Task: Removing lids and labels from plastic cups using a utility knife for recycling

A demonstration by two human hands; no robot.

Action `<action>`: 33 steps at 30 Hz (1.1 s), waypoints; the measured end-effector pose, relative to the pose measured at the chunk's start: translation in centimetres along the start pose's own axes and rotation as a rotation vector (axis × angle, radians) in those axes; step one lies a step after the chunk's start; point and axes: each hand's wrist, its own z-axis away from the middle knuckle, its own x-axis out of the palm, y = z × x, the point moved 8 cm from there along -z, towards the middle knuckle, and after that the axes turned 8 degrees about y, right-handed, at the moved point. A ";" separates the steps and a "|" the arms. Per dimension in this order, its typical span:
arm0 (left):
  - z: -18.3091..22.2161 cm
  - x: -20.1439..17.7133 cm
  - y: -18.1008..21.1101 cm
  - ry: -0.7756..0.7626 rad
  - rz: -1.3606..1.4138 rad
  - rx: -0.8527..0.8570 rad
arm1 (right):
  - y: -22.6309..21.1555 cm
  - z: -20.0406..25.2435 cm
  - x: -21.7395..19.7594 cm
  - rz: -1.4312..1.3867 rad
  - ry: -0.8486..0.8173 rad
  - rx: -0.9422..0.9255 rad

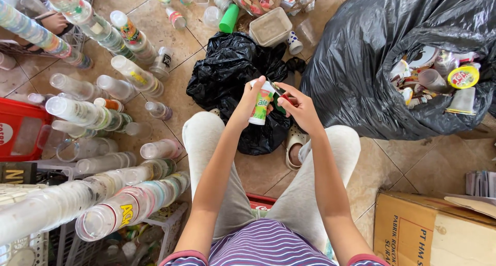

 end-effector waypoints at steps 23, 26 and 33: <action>0.9 0.4 2.1 -0.140 0.107 0.508 | -3.3 0.6 1.0 0.138 0.135 -0.243; -1.1 -0.4 0.7 -0.161 0.171 0.490 | -2.4 0.4 1.0 0.057 0.126 -0.210; -2.0 -1.0 0.1 -0.170 0.208 0.473 | -0.6 0.5 1.5 -0.173 0.115 -0.102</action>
